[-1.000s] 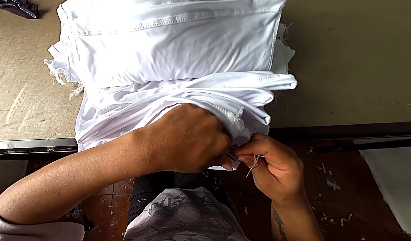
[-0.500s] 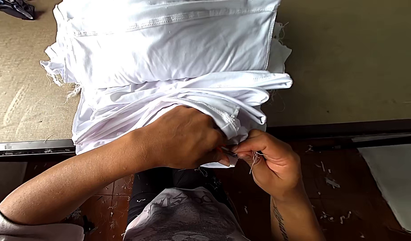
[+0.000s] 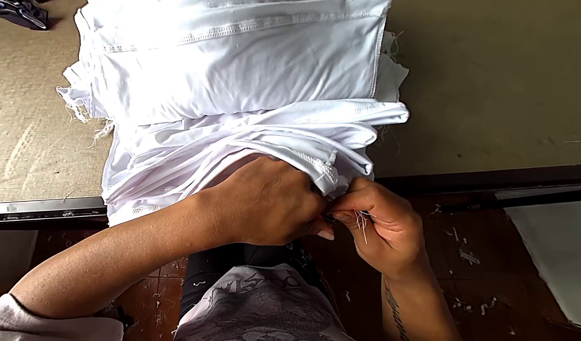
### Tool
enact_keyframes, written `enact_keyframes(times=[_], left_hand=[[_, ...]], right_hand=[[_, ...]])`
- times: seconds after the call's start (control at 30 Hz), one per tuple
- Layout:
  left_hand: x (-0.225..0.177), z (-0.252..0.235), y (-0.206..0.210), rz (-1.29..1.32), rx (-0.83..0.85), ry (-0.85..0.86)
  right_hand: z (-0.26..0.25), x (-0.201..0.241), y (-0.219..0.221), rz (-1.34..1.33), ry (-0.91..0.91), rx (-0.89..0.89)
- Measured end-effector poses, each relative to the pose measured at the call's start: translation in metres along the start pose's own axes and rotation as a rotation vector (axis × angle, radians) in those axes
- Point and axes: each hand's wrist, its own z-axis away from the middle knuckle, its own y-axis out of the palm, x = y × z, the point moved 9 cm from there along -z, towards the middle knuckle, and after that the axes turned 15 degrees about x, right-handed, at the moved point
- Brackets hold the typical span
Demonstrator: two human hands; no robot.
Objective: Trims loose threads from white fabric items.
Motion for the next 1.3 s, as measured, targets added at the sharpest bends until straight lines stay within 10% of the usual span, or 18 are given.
enact_keyframes(times=[0.23,0.47,0.7,1.03,1.3], left_hand=[[0.015,0.010,0.009,0.161,-0.051,0.037],[0.030,0.026,0.026,0.328,0.034,-0.019],[0.012,0.019,0.024,0.089,0.008,0.018],[-0.008,0.017,0.021,0.099,-0.087,0.065],[0.014,0.018,-0.004,0.092,-0.143,0.081]], right_hand=[[0.027,-0.004,-0.021,0.036,0.092,-0.071],[0.179,-0.070,-0.041,0.546,1.328,0.561],[0.077,-0.024,0.022,0.218,0.514,-0.135],[0.074,-0.017,0.021,-0.379,0.513,-0.242],[0.066,-0.003,0.016,0.179,0.432,-0.266]])
